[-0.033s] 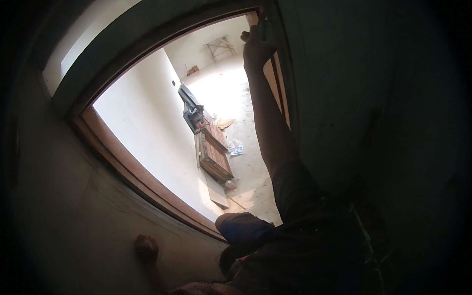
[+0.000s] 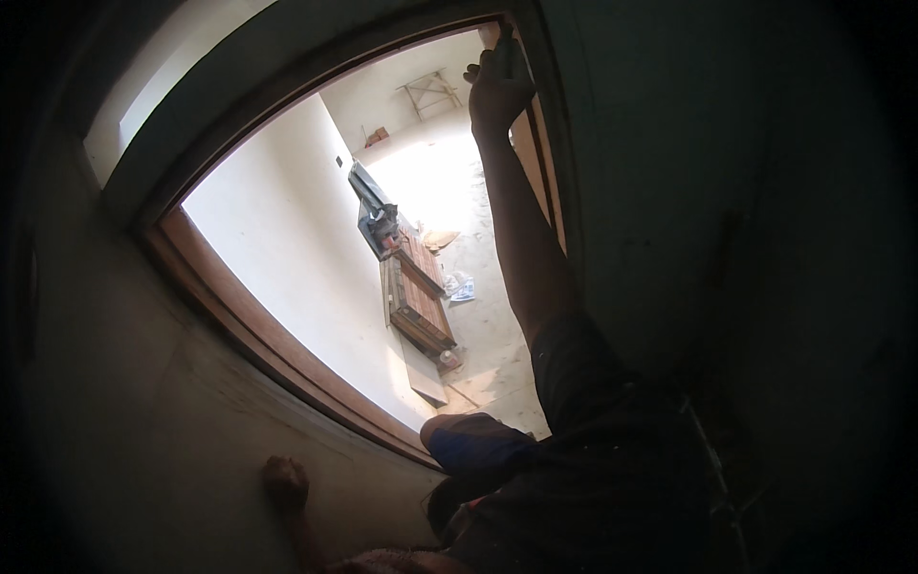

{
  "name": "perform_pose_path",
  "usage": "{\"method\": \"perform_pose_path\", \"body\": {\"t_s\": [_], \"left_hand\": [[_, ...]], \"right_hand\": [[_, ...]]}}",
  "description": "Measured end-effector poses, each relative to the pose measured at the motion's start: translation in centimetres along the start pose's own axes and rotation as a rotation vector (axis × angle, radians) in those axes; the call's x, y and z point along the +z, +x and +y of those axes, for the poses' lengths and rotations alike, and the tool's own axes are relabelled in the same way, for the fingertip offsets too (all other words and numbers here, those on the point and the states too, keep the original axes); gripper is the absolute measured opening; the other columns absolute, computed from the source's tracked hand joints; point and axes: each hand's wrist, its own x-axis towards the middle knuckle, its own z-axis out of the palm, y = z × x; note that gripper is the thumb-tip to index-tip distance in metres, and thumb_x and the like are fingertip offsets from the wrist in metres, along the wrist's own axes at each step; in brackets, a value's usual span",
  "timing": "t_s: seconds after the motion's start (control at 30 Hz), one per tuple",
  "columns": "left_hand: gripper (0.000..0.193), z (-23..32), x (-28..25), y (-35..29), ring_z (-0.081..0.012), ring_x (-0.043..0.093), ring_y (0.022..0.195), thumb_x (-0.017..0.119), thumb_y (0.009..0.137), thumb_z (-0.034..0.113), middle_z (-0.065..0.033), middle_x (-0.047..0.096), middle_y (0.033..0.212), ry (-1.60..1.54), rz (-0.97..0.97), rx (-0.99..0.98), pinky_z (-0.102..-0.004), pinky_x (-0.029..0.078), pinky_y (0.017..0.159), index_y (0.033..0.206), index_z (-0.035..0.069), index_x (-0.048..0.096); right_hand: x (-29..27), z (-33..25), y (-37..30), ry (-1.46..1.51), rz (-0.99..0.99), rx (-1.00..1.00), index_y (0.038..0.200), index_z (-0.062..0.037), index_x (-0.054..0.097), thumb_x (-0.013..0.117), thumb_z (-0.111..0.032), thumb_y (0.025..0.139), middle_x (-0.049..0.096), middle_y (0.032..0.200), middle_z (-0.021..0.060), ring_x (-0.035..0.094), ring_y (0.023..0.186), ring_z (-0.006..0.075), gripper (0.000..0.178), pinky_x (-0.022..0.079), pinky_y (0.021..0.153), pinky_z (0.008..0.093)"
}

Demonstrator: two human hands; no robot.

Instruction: The person applies plaster to the edges and top of a wooden door frame using a trowel and a smoothing tool.

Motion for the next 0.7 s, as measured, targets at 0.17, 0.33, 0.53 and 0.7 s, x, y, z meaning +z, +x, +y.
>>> {"method": "perform_pose_path", "body": {"t_s": [0.17, 0.33, 0.53, 0.7], "left_hand": [[0.016, -2.2, -0.8, -1.1, -0.0355, 0.058, 0.071, 0.056, 0.090, 0.011, -0.0184, 0.055, 0.077, 0.141, 0.034, -0.011, -0.0443, 0.048, 0.066, 0.078, 0.000, 0.054], [0.018, -3.8, -4.6, 0.4, -0.0349, 0.059, 0.073, 0.055, 0.094, 0.015, -0.0178, 0.057, 0.080, 0.246, 0.291, 0.008, -0.0433, 0.049, 0.067, 0.083, 0.001, 0.057], [0.023, -2.4, -9.4, 2.1, -0.0346, 0.059, 0.077, 0.052, 0.098, 0.019, -0.0182, 0.058, 0.083, 0.136, 0.192, -0.077, -0.0421, 0.049, 0.071, 0.088, 0.000, 0.057], [0.022, -2.3, -9.6, 1.6, -0.0343, 0.059, 0.077, 0.052, 0.098, 0.017, -0.0173, 0.058, 0.083, 0.248, 0.138, -0.047, -0.0425, 0.049, 0.068, 0.086, 0.000, 0.056]], "right_hand": [[2.2, -0.4, -2.7, 0.048, -0.108, 0.048, 0.133, 0.0054, 0.051, 0.060, -0.004, 0.090, 0.066, 0.082, 0.0113, 0.069, 0.064, 0.0156, 0.046, 0.058, 0.054, 0.0273], [5.5, -0.9, -5.5, 0.149, -0.061, 0.143, 0.124, 0.0046, 0.057, 0.062, -0.005, 0.090, 0.065, 0.074, 0.0085, 0.066, 0.059, 0.0142, 0.035, 0.056, 0.049, 0.0264], [7.6, -0.1, -6.4, 0.183, -0.084, 0.137, 0.135, 0.0025, 0.051, 0.062, -0.005, 0.089, 0.065, 0.073, 0.0086, 0.065, 0.059, 0.0127, 0.048, 0.056, 0.049, 0.0250], [8.8, -0.2, -8.1, 0.238, -0.100, 0.162, 0.141, 0.0017, 0.046, 0.062, -0.005, 0.089, 0.066, 0.073, 0.0079, 0.065, 0.059, 0.0116, 0.054, 0.056, 0.049, 0.0245]]}}
